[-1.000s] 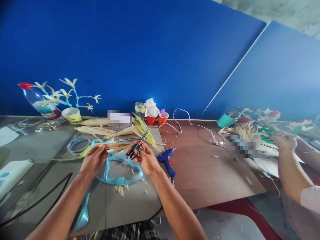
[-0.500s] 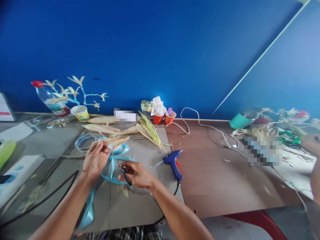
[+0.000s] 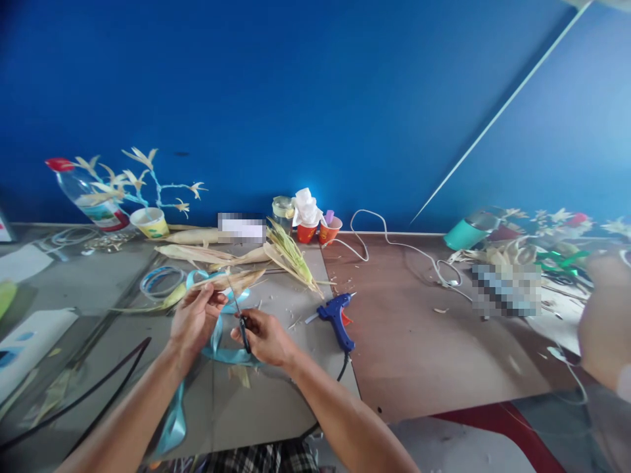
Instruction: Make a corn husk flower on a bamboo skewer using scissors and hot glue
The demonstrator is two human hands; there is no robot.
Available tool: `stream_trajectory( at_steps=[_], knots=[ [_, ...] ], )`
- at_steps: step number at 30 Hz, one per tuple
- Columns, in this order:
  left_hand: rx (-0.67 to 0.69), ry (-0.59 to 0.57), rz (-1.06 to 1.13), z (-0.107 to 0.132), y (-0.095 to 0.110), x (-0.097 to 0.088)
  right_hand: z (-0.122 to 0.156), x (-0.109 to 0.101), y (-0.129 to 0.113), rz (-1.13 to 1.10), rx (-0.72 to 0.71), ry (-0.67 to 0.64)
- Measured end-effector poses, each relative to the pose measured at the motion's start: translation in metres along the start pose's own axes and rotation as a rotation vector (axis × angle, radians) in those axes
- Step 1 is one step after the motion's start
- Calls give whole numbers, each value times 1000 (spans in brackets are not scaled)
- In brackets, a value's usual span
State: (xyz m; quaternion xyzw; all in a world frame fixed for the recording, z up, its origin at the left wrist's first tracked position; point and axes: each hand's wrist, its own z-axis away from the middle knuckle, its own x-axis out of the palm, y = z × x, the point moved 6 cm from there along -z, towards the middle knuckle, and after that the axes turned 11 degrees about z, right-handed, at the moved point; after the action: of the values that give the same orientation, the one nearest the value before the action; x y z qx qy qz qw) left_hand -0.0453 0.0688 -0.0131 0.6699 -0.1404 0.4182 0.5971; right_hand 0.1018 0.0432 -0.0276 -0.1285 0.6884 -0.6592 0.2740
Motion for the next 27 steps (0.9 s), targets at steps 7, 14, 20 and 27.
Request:
stream_trajectory(
  at_steps=[7,14,20,27],
  knots=[
    [-99,15,-10,5,-6,3,-1,-2,0,-25,-3,63],
    [-143,28,53,4,-11,1,-2,-3,-3,58,-16,81],
    [-166,64,72,7,-12,2,-2,-4,-4,99,-58,105],
    [-163,48,54,5,-11,2,0,-5,-7,148,-59,108]
  ],
)
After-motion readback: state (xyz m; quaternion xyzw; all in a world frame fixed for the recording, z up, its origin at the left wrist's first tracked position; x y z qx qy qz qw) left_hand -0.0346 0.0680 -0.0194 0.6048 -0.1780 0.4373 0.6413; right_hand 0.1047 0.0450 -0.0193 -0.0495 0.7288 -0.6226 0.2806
